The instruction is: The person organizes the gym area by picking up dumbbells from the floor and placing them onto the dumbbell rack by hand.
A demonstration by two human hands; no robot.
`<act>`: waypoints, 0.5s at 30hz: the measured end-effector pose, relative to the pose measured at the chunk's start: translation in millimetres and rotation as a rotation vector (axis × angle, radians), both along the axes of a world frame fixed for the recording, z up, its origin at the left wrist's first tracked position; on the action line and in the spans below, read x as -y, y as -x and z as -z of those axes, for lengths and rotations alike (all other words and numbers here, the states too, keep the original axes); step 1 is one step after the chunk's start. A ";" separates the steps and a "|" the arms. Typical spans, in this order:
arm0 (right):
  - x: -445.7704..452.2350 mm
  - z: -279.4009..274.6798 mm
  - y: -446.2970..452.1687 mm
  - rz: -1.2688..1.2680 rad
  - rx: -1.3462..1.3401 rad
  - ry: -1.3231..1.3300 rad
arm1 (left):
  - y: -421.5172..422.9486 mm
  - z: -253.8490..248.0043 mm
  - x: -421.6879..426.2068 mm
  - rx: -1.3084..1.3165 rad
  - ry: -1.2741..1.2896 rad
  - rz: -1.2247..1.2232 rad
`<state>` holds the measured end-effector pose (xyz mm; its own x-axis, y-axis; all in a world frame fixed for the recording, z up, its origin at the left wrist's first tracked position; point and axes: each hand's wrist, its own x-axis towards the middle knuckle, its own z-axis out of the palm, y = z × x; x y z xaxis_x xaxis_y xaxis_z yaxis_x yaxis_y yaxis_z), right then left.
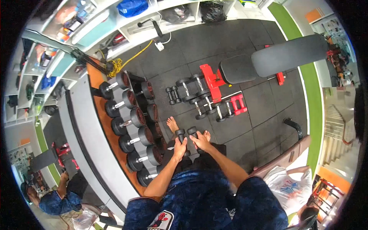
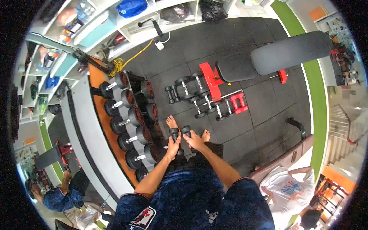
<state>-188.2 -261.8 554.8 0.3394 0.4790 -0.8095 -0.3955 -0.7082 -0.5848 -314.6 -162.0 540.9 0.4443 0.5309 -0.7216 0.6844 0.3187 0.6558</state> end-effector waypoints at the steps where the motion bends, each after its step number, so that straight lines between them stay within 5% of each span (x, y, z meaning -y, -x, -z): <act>1: -7.8 12.0 -2.8 -0.005 0.000 0.018 | -7.5 9.9 -4.6 0.069 -0.011 -0.009; 4: -23.4 46.8 -8.4 -0.042 0.277 -0.063 | -25.9 34.4 -25.3 0.016 0.184 0.017; 8: -25.0 144.4 -11.7 0.036 0.117 -0.076 | -52.0 110.0 -31.4 -0.001 0.106 -0.008; 11: -29.0 230.3 -29.2 -0.056 0.072 -0.082 | -69.1 184.5 -46.5 -0.210 0.072 0.193; 13: -26.5 282.7 -26.4 -0.099 0.171 -0.045 | -100.5 193.6 -66.9 -0.396 0.069 0.360; 15: -31.5 335.9 -36.6 -0.128 0.271 -0.008 | -107.9 251.8 -66.4 -0.320 -0.091 0.263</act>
<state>-151.6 -230.3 218.8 0.4792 0.5377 -0.6937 -0.1319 -0.7373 -0.6626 -206.7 -95.6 289.2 0.3341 0.4972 -0.8007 0.9084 0.0568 0.4143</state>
